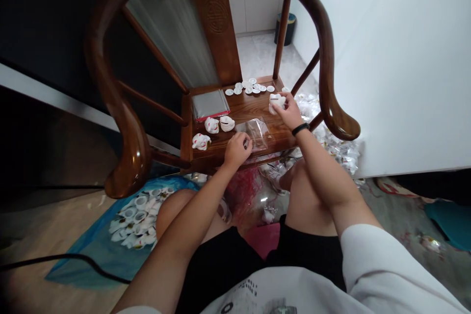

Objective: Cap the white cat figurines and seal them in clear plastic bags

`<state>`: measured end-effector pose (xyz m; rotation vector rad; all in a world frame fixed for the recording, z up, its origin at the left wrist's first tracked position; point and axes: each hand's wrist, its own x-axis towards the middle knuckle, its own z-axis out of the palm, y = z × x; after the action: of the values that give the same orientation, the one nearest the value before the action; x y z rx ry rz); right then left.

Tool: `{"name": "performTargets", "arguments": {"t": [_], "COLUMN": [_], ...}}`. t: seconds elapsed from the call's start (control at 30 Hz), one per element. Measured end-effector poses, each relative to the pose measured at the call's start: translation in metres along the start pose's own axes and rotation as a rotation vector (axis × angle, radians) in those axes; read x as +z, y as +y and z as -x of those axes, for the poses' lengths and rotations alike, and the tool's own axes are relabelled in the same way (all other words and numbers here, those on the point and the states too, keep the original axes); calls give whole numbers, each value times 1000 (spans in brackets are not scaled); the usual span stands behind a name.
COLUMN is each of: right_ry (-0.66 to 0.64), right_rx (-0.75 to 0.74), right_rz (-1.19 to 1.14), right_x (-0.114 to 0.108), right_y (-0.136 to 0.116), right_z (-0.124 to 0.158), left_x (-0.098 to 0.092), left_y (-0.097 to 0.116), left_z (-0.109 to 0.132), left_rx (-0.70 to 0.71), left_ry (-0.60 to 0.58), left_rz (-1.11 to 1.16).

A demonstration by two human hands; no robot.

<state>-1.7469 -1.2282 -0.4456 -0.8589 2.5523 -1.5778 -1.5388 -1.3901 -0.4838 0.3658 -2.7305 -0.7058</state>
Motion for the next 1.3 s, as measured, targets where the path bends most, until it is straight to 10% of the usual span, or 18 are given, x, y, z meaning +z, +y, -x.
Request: {"name": "performTargets", "arguments": {"t": [0.33,1.3], "right_ry": [-398,-44], "right_rx": [628,808], "right_rz": [-735,-809], "right_x": [29,38], "right_y": [-32,-28], "right_z": [139,134], "left_x": [4,-3], "left_y": [8,13], "left_z": [1,8], "left_rx": [5,112], "left_ry": [59,55], "left_rz": [-62,95]}}
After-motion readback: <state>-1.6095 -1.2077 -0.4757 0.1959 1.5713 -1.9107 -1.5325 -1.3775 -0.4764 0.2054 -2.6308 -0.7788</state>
